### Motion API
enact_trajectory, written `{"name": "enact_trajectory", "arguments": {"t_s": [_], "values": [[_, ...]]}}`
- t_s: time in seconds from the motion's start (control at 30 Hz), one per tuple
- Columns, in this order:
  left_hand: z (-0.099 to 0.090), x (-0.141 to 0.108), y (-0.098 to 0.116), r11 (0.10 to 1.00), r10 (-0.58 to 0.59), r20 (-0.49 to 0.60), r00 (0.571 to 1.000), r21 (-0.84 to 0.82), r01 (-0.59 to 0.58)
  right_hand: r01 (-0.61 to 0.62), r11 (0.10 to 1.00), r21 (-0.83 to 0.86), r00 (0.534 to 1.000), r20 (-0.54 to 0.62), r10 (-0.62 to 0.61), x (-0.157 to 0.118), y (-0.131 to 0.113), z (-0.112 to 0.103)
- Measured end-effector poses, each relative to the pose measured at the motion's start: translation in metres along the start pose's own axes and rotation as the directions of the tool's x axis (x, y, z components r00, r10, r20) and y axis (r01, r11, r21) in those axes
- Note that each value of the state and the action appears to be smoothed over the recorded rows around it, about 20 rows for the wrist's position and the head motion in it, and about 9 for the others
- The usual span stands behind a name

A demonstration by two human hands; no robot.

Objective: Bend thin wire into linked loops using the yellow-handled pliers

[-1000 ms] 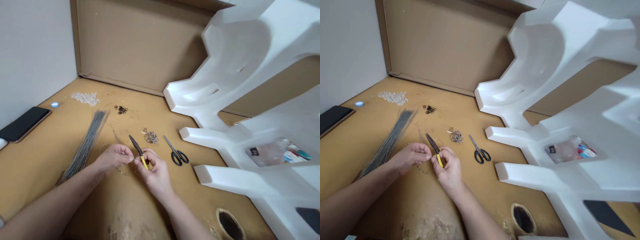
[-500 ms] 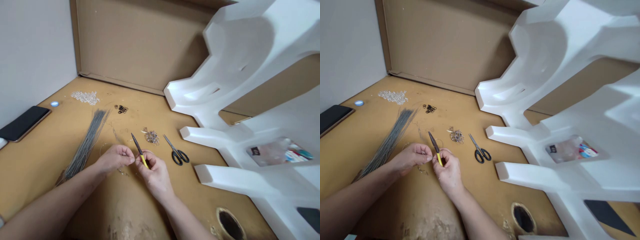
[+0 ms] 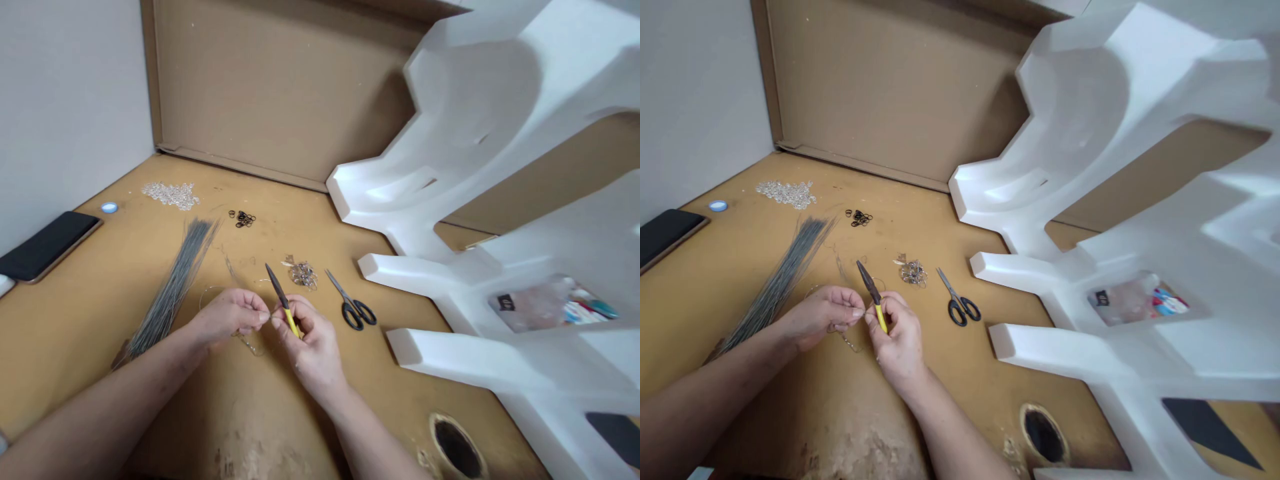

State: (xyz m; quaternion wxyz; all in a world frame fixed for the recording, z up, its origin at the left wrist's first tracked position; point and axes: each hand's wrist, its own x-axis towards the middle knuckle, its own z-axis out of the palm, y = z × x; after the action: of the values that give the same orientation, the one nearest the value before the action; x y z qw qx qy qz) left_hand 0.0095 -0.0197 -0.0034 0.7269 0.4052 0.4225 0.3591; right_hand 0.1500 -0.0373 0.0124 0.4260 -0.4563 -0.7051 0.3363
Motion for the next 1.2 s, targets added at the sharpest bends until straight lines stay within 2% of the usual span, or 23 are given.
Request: {"name": "enact_trajectory", "arguments": {"t_s": [0.17,0.3,0.6,0.87,0.93,1.03,1.2], "values": [[0.001,-0.001,0.001,1.0,0.0,-0.02,1.0,-0.019,0.0,-0.004,1.0,0.015,1.0,-0.014,0.004,-0.001,0.003,-0.001],[0.001,0.0,0.0,0.999,-0.001,-0.039,0.999,-0.045,-0.001,0.06,0.998,-0.012,0.998,-0.032,-0.06,-0.001,0.005,-0.001],[0.003,0.0,-0.001,0.997,-0.015,-0.021,1.0,-0.071,0.014,0.159,0.985,-0.066,0.987,0.011,-0.158,-0.003,0.007,-0.002],[0.002,0.002,-0.004,0.998,0.023,0.054,0.998,-0.053,-0.02,0.262,0.951,-0.165,0.964,-0.008,-0.267,-0.005,0.009,0.003],[0.001,0.003,-0.004,0.999,0.01,0.021,1.0,-0.043,-0.009,0.208,0.967,-0.147,0.977,-0.018,-0.213,-0.003,0.009,0.003],[0.002,0.002,-0.004,1.0,0.008,-0.042,0.999,-0.029,-0.01,0.056,0.995,-0.078,0.998,-0.026,-0.058,0.001,0.01,0.002],[0.002,0.001,-0.003,1.0,0.007,-0.082,0.997,0.016,-0.006,-0.127,0.989,0.073,0.991,-0.027,0.129,0.004,0.011,0.001]]}}
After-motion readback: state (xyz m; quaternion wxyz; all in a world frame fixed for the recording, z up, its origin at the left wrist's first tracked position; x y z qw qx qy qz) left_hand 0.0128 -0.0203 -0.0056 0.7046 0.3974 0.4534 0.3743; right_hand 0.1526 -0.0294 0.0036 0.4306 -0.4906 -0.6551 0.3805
